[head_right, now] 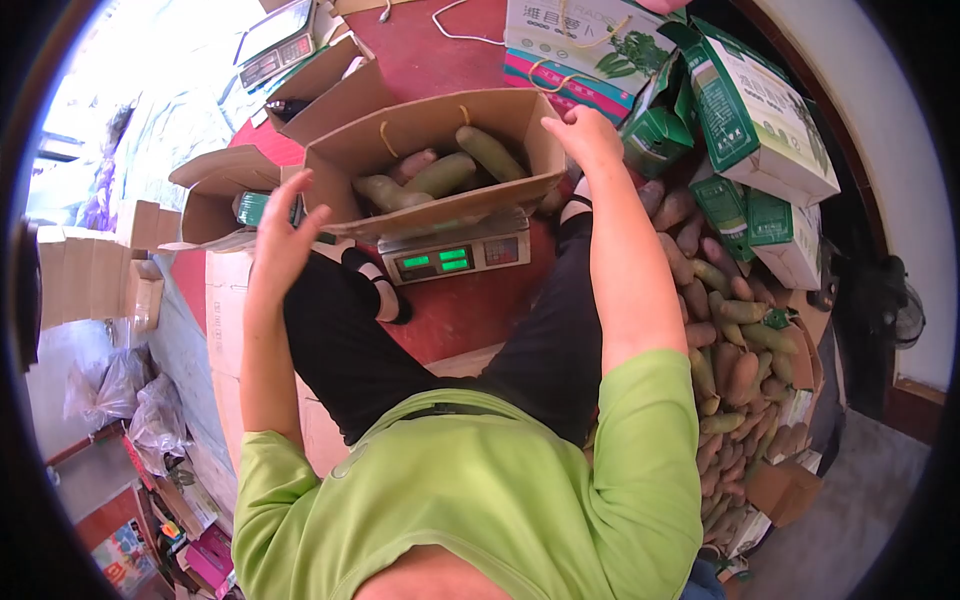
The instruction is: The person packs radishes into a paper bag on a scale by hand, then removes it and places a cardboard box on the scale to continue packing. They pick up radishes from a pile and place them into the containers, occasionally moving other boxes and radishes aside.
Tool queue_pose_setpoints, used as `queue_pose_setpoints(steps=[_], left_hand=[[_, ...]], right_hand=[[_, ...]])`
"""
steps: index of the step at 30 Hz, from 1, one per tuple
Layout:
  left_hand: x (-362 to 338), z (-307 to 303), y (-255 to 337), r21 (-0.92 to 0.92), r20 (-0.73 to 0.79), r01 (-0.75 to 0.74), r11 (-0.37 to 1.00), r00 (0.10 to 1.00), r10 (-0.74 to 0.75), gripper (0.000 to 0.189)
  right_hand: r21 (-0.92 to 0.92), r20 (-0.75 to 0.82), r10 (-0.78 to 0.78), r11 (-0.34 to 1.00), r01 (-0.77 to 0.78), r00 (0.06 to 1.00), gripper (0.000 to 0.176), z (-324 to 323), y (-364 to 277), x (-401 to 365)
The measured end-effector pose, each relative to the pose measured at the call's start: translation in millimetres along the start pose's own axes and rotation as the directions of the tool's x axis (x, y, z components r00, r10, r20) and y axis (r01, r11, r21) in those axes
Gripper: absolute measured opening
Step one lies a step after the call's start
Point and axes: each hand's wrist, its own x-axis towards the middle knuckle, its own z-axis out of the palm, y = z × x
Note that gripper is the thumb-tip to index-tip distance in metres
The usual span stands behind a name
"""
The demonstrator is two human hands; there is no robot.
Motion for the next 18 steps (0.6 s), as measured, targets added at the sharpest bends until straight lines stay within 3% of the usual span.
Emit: queue_pose_setpoints(steps=[1,3,5,7,9,12,16,18], left_hand=[[8.5,-8.9,-5.4,0.058,-0.065,0.032,0.998,0.997,-0.028,0.047],[26.6,-19.0,-23.3,0.152,-0.071,0.184,0.971,0.982,-0.175,0.045],[43.5,-16.7,-47.1,0.216,-0.09,0.234,0.948,0.971,-0.219,0.045],[59.4,-8.9,-73.1,0.353,0.24,0.345,0.87,0.865,-0.44,0.053],[66.6,5.8,-88.9,0.261,0.44,0.369,0.892,0.777,-0.45,0.062],[76.9,19.4,-88.9,0.327,0.537,0.389,0.861,0.673,-0.508,0.058],[76.1,19.0,-66.9,0.518,0.361,0.359,0.777,0.732,-0.578,0.047],[73.3,15.5,-71.3,0.494,0.347,0.371,0.786,0.745,-0.57,0.047]], right_hand=[[0.004,0.0,-0.01,1.0,0.01,1.0,0.055,-3.3,-4.9,-3.0],[-0.126,0.095,0.018,0.992,-0.006,0.995,0.054,-9.6,-13.3,-10.7],[-0.172,0.087,-0.013,0.985,0.028,0.996,0.049,-5.5,-14.0,-11.3],[-0.248,0.046,-0.025,0.968,0.035,0.999,0.044,0.1,-13.0,-7.0],[-0.273,0.055,-0.04,0.96,0.054,0.998,0.042,1.6,-14.5,-5.2],[-0.296,0.076,-0.032,0.954,0.053,0.997,0.041,-2.5,-24.5,-7.9],[-0.296,0.06,-0.046,0.953,0.062,0.997,0.038,-3.2,-26.1,-8.2],[-0.267,0.034,-0.059,0.961,0.066,0.998,0.036,-7.9,-32.1,-13.6]])
